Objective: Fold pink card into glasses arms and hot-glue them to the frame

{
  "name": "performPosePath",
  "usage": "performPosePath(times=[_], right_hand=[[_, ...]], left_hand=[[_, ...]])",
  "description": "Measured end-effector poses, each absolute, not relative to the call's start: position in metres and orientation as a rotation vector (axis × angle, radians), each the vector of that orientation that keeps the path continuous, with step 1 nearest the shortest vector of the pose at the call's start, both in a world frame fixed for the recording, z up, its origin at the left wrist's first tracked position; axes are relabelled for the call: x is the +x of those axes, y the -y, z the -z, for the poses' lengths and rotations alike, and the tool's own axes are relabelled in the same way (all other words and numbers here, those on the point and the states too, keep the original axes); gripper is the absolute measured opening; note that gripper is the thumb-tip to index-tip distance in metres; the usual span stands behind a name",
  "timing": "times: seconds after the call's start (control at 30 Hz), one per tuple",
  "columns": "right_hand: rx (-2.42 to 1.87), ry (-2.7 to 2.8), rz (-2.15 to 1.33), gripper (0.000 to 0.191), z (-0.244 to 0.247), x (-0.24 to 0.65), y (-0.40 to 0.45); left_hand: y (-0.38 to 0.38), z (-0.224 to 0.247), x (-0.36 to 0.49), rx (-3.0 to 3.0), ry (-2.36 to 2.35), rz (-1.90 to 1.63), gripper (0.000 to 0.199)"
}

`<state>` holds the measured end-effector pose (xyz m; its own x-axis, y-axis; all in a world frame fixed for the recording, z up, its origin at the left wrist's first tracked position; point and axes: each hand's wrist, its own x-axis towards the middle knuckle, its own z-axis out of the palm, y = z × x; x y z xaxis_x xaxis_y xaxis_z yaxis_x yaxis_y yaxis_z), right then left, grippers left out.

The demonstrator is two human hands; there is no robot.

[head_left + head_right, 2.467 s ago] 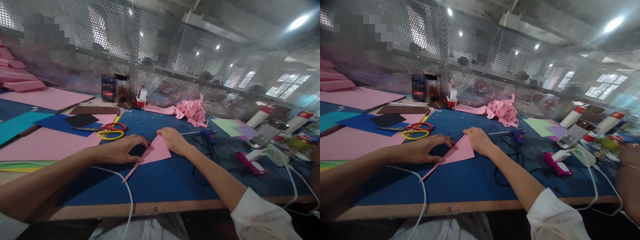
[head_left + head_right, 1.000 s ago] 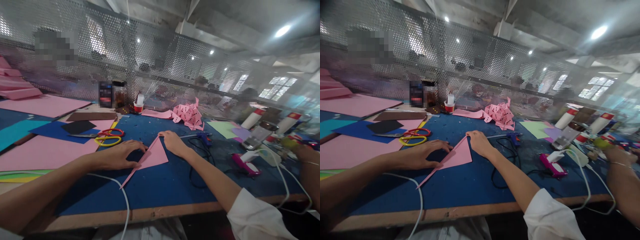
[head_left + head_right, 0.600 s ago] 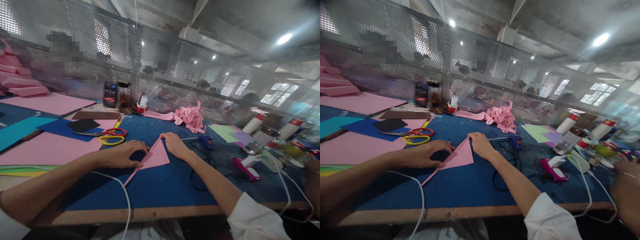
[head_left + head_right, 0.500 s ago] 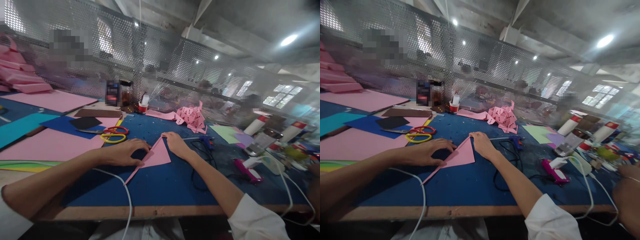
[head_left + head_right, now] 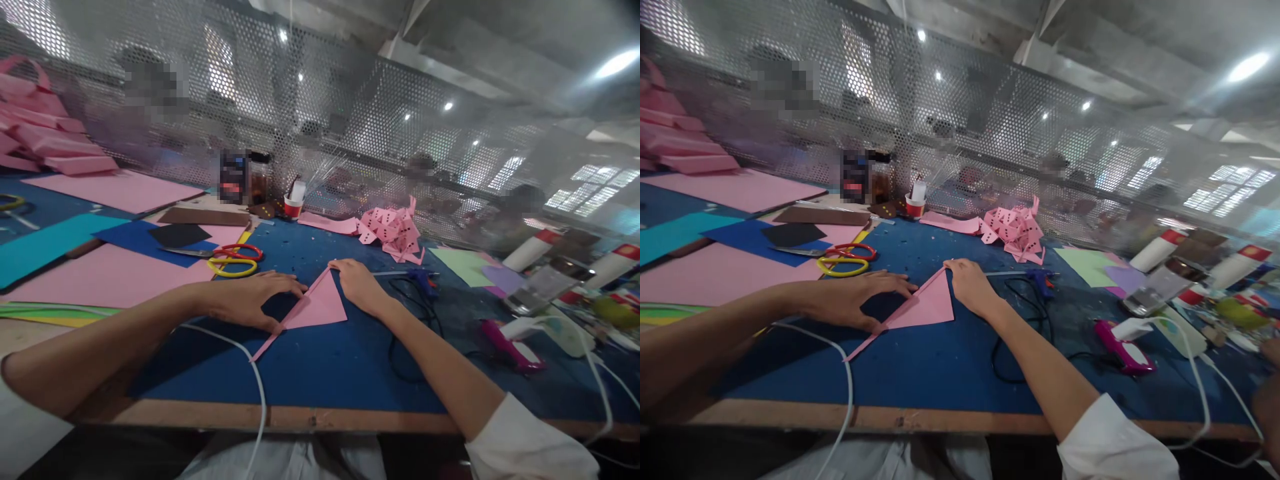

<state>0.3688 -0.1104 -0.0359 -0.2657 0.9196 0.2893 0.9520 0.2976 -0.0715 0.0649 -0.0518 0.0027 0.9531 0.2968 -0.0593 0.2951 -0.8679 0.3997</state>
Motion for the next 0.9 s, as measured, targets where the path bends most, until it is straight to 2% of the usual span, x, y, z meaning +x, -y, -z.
performPosePath(times=[0.5, 0.9], right_hand=[[-1.642, 2.338, 0.258, 0.050, 0.036, 0.369, 0.114], [-1.618, 2.313, 0.347, 0.032, 0.026, 0.368, 0.118]], left_hand=[[0.053, -0.005, 0.065, 2.662, -0.509, 0.007, 0.074], [0.054, -0.001, 0.062, 2.678, -0.460, -0.049, 0.061]])
